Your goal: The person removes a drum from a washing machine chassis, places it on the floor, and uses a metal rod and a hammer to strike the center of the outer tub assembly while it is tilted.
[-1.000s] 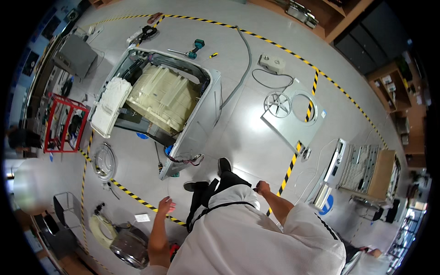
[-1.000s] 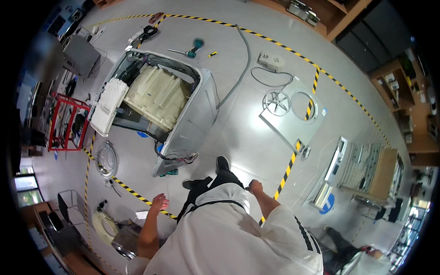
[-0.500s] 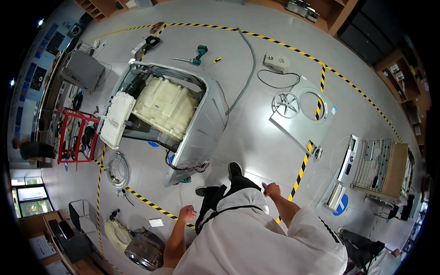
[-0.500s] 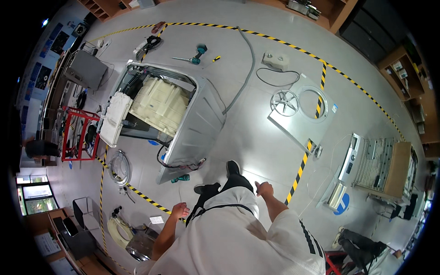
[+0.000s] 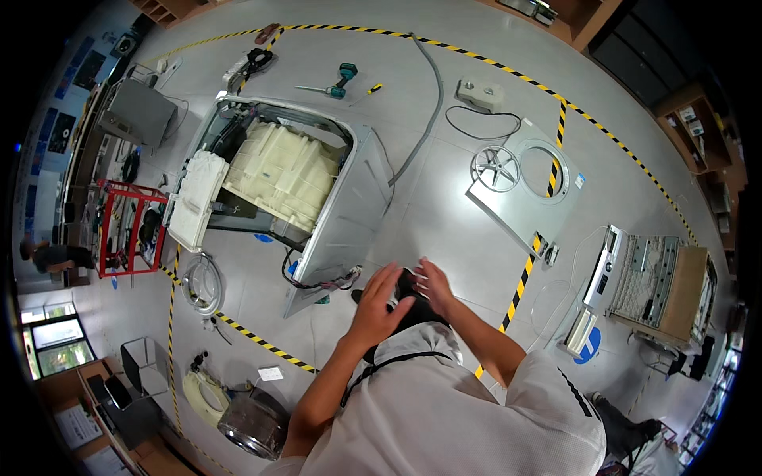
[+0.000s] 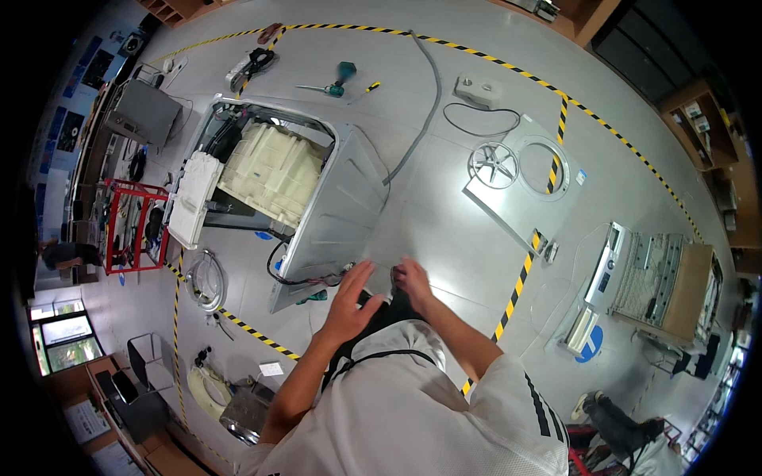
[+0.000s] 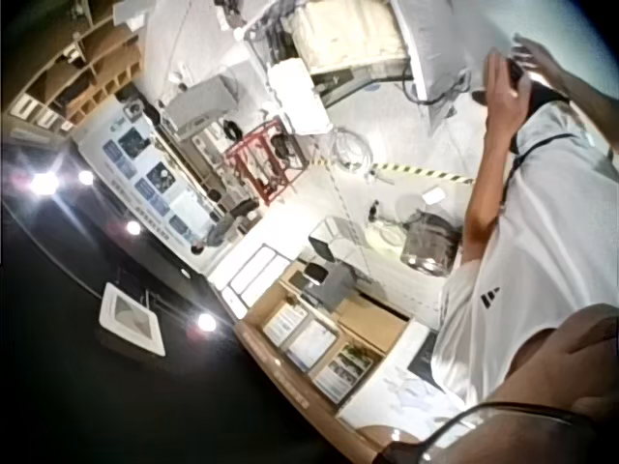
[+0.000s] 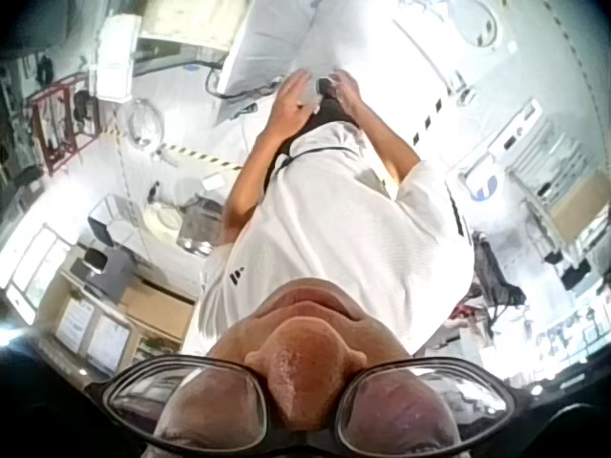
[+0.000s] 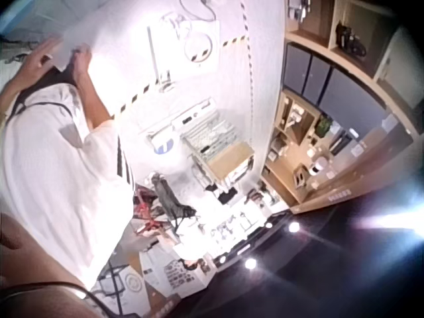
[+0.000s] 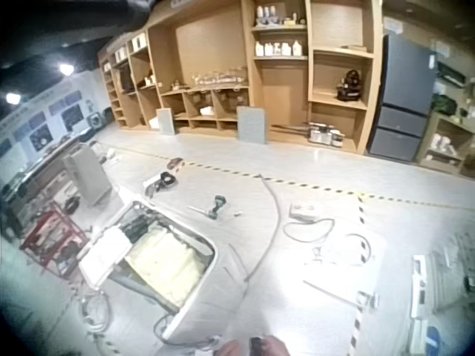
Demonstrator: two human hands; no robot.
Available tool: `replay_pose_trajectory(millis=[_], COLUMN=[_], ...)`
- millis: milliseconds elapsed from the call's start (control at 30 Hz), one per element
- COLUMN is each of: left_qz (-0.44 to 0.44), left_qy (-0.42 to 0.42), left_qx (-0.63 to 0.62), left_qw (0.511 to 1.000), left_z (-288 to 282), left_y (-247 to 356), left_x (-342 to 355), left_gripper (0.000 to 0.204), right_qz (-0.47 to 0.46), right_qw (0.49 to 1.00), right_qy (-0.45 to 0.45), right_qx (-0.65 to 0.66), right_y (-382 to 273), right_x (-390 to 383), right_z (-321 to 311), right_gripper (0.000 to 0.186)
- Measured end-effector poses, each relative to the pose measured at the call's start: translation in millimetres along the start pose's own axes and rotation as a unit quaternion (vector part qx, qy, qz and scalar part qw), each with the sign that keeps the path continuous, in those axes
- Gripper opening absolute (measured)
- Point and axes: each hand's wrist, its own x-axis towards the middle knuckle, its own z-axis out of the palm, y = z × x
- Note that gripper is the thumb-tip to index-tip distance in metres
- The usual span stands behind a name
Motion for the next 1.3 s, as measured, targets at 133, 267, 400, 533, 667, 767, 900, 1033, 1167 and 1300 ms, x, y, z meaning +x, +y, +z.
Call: replay_pose_trajectory(millis=[133,267,400,533,667,767,900,1033,1167,1300], left_qz=[0.147,0.229,-0.212,-0.37,-0.258,-0.108,-0.06,-0.093,-0.107,-0.106], left_qy=[-0.021,-0.005,-0.125,-0.111,-0.156,-0.215,-0.124,0.004,0.156,0.292], left_qx=[0.058,0.083,-0.162,-0.535,-0.596,-0.571,-0.578,-0.466,-0.316,-0.107], left_qw=[0.987,0.97,0.956,0.751,0.744,0.785,0.804,0.88,0.93,0.944], left_z=[25.7,22.9,47.6,15.6,-11.0,-72.6,-138.2,-157.2,-153.1,-136.4], left_y=[8.1,-25.1,-142.1,-65.6,-24.2,-35.1,-75.2,-105.9,-115.7,-116.2], left_x=[26.9,29.3,15.0,28.0,31.2,-2.1,-58.8,-111.0,-128.1,-113.1], left_gripper=[0.049,0.049,0.06,0.075,0.055,0.041,0.034,0.033,0.032,0.039], right_qz=[-0.046,0.009,-0.234,-0.467,-0.523,-0.218,0.021,0.143,-0.021,-0.05], right_qw=[0.91,0.97,0.934,0.811,0.614,0.76,0.599,0.7,0.621,0.705], right_qy=[-0.346,-0.102,-0.269,-0.184,0.014,0.015,0.011,0.068,-0.029,0.02], right_qx=[0.224,0.22,0.011,-0.302,-0.591,-0.612,-0.801,-0.697,-0.783,-0.707], right_y=[-1.8,-54.2,-75.3,-87.9,-24.8,0.7,23.3,19.5,3.6,-42.6], right_x=[-47.9,-119.6,-148.6,-133.3,-39.5,13.4,-48.7,-88.8,-58.5,-40.6], right_z=[48.5,77.4,79.2,108.3,38.7,-97.7,-164.8,-153.8,-162.3,-111.1], right_gripper=[0.067,0.06,0.071,0.066,0.043,0.057,0.064,0.049,0.036,0.025])
